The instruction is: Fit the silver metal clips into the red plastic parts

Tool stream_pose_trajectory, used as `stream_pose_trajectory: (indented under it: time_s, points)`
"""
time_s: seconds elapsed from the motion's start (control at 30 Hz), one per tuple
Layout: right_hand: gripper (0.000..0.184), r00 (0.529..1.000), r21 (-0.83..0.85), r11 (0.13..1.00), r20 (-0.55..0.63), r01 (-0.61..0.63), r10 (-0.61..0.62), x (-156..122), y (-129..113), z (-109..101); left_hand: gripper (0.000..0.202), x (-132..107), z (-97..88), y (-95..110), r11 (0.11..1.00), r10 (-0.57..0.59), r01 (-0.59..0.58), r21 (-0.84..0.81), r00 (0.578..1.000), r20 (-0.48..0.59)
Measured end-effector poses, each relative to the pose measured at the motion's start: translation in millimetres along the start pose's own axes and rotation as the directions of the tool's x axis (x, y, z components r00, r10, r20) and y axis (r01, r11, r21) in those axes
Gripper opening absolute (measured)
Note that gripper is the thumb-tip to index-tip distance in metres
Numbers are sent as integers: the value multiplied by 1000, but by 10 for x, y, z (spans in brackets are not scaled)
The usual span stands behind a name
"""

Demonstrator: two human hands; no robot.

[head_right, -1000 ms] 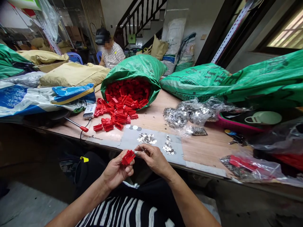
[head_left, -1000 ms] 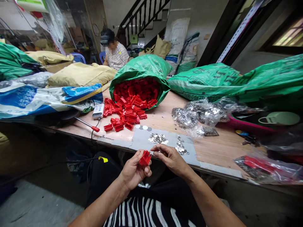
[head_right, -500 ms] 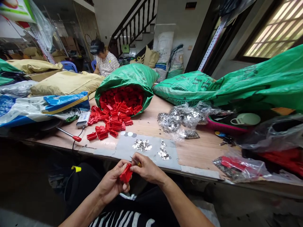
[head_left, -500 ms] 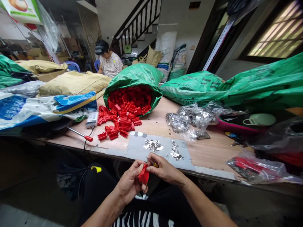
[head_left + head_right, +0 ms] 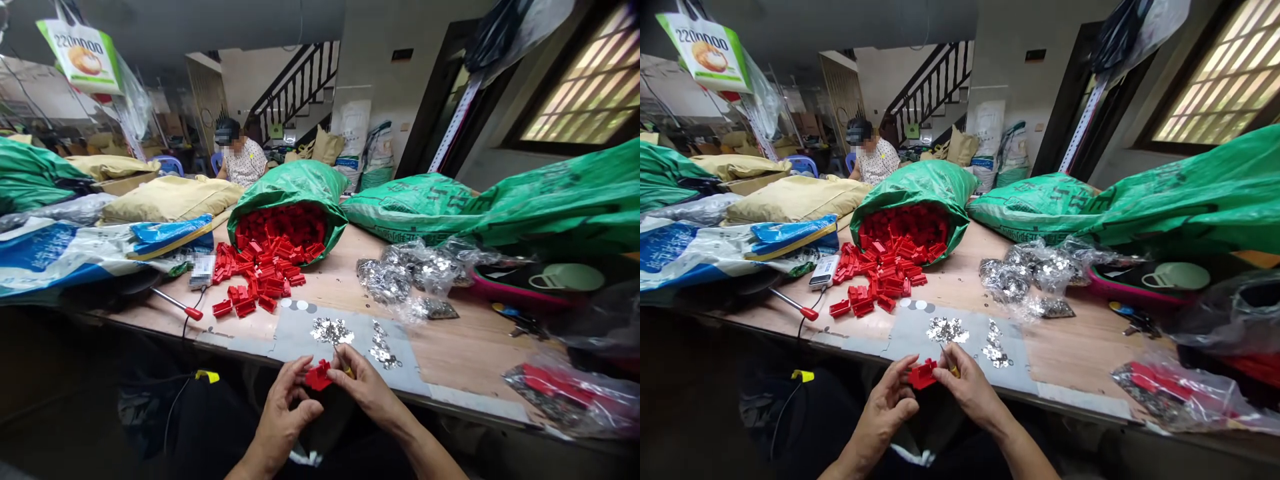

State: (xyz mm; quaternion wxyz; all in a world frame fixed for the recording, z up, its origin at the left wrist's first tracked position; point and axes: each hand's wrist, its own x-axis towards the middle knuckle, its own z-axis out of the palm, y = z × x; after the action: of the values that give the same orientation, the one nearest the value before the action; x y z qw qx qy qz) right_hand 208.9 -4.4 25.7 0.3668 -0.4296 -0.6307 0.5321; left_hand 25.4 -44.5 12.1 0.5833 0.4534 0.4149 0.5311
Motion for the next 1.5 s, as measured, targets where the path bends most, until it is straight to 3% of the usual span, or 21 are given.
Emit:
stream_pose_trajectory:
  time_s: [0.1,0.2,0.47,0.6,0.77,0.93,1.1,1.33,1.43,1.5]
  points:
    - [28,1000,-50,999,8,7,-7,-19,-39,64,43,-8,-21,65,962,183,-182,201,983,16]
    - [26,1000,-74,997,5,26,-26,-21,-80,123,33,-2,-25,152,938,233,-227,261,972,6]
    - [30,999,-53,998,33,-18,19,-48,-113,150,36,-60,-1,231,962,178,-179,206,984,23]
    - [35,997,45,996,41,-71,69,-64,-148,160,37,-65,-7,246,963,160,-151,221,987,-25]
    - [41,971,230,951,167,-205,169,-92,-190,169,37,-62,-24,256,953,185,-167,253,981,-50]
    - [42,967,240,944,170,-226,188,-136,-187,175,37,-83,-36,221,976,156,-142,167,985,-69]
    - [43,952,277,921,213,-273,218,-175,-163,155,37,-103,-55,171,985,114,-109,131,993,-28]
    - [40,920,436,830,328,-349,215,-213,-101,198,32,-91,-90,118,946,183,-197,258,980,76]
    - [39,924,367,869,311,-333,223,-162,-84,174,30,-72,-125,70,945,194,-194,265,981,26]
    - [36,959,182,955,200,-236,199,-93,-87,94,28,-65,-147,39,947,194,-183,262,981,-15]
